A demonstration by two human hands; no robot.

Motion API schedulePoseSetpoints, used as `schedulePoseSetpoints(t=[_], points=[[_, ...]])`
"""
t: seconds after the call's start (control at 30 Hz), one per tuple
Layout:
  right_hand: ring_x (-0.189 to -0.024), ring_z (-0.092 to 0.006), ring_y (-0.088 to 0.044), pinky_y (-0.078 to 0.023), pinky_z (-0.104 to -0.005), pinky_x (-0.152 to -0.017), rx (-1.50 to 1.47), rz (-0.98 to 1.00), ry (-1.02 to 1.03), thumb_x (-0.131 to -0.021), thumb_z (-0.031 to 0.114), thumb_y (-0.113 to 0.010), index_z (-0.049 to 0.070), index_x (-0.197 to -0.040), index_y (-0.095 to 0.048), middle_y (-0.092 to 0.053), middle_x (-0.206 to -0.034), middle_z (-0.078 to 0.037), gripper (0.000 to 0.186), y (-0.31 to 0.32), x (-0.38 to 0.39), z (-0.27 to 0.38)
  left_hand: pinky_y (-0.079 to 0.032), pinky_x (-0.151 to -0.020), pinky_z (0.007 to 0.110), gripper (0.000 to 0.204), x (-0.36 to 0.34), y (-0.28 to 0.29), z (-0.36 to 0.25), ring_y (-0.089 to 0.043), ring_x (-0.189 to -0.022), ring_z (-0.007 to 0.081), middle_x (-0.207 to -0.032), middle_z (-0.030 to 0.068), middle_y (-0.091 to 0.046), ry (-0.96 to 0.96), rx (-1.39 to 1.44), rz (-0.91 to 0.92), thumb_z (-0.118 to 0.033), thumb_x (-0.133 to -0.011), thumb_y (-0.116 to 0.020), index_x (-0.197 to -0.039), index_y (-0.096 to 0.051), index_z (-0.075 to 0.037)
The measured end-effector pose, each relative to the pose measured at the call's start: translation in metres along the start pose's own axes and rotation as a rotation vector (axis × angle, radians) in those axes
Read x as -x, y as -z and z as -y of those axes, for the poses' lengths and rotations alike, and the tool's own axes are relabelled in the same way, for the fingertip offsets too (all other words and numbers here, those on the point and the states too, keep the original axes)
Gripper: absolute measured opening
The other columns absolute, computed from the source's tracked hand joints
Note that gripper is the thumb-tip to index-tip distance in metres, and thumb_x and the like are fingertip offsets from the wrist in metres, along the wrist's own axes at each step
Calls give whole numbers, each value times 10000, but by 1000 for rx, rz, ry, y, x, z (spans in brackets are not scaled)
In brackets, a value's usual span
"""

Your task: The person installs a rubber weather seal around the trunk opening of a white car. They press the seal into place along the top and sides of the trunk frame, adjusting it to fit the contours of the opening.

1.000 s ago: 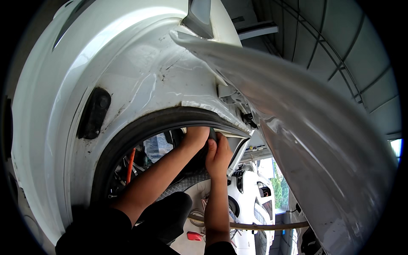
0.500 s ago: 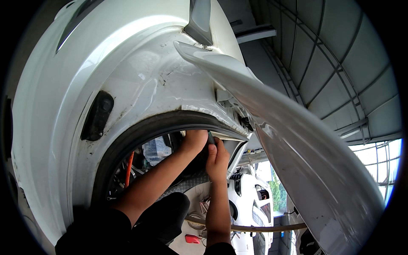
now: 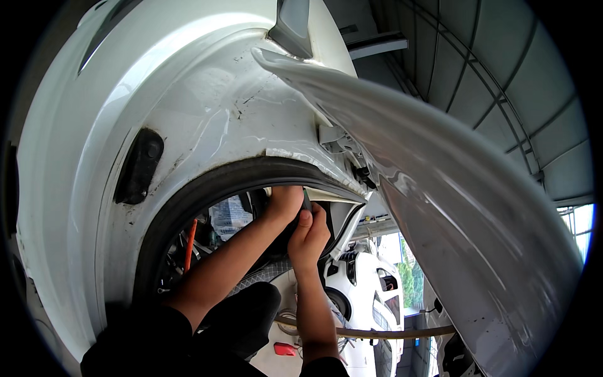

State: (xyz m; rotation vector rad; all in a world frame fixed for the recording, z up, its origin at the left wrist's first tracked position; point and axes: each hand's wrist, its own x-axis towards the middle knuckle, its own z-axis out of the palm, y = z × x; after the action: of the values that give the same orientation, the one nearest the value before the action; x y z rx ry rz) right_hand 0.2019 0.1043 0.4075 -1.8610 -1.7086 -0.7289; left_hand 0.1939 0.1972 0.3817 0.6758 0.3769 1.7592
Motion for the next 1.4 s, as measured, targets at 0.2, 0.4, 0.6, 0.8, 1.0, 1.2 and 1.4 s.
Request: schedulePoseSetpoints(t=[0.2, 0.4, 0.6, 0.8, 1.0, 1.2, 1.4], points=[[-599, -117, -472, -384, -284, -541, -103, 63, -75, -969, 314, -424, -52, -1026, -536, -540, -646, -75, 387, 2, -3, -12, -441, -781, 342, 167, 4, -3, 14, -526, -846, 208, -900, 108, -587, -129, 24, -36, -86, -895, -454, -907, -573, 30], [-599, -334, -560, -421, -370, -567, -131, 228, -52, -957, 275, -428, -46, -1017, -545, -574, -689, -199, 346, 17, -16, -24, -437, -772, 314, 127, 3, -10, 10, -506, -863, 166, -917, 69, -564, 21, 148, -50, -79, -891, -472, -909, -567, 3], [-610, -294, -551, -418, -364, -576, 61, 230, 58, -956, 283, -425, -26, -999, -540, -571, -697, -191, 333, 28, -19, -14, -430, -767, 278, 71, -1, -19, 15, -488, -858, 120, -907, 26, -532, 367, 386, -34, -53, -851, -550, -920, -549, -71], [-675, -373, -573, -447, -372, -626, 118, 278, 7, -949, 246, -443, -23, -1048, -542, -598, -770, -217, 302, 35, -30, -12, -435, -776, 275, 110, 5, -13, -15, -504, -866, 114, -901, -2, -525, 503, 961, -87, -77, -843, -595, -938, -543, -95], [-776, -311, -611, -460, -366, -714, 49, 315, 84, -943, 276, -470, -31, -1107, -528, -618, -875, -237, 352, 24, -43, -17, -434, -786, 274, 67, 2, -20, 31, -507, -886, 109, -926, 1, -541, 311, 650, -5, -96, -874, -547, -940, -543, -83], [-607, -364, -579, -434, -369, -557, -132, 336, 97, -927, 322, -500, -37, -1035, -552, -566, -674, -225, 378, 16, -38, -37, -436, -802, 303, 132, 6, -4, 1, -524, -895, 156, -935, 54, -563, 306, 430, 28, -93, -907, -447, -936, -558, -27], [-554, -249, -544, -415, -342, -534, -153, 351, 27, -932, 308, -487, -50, -1029, -552, -546, -637, -193, 377, 5, -36, -39, -440, -828, 388, 181, 5, 8, 6, -552, -916, 310, -975, 181, -583, -147, -131, 76, -55, -841, -457, -965, -570, 12]])
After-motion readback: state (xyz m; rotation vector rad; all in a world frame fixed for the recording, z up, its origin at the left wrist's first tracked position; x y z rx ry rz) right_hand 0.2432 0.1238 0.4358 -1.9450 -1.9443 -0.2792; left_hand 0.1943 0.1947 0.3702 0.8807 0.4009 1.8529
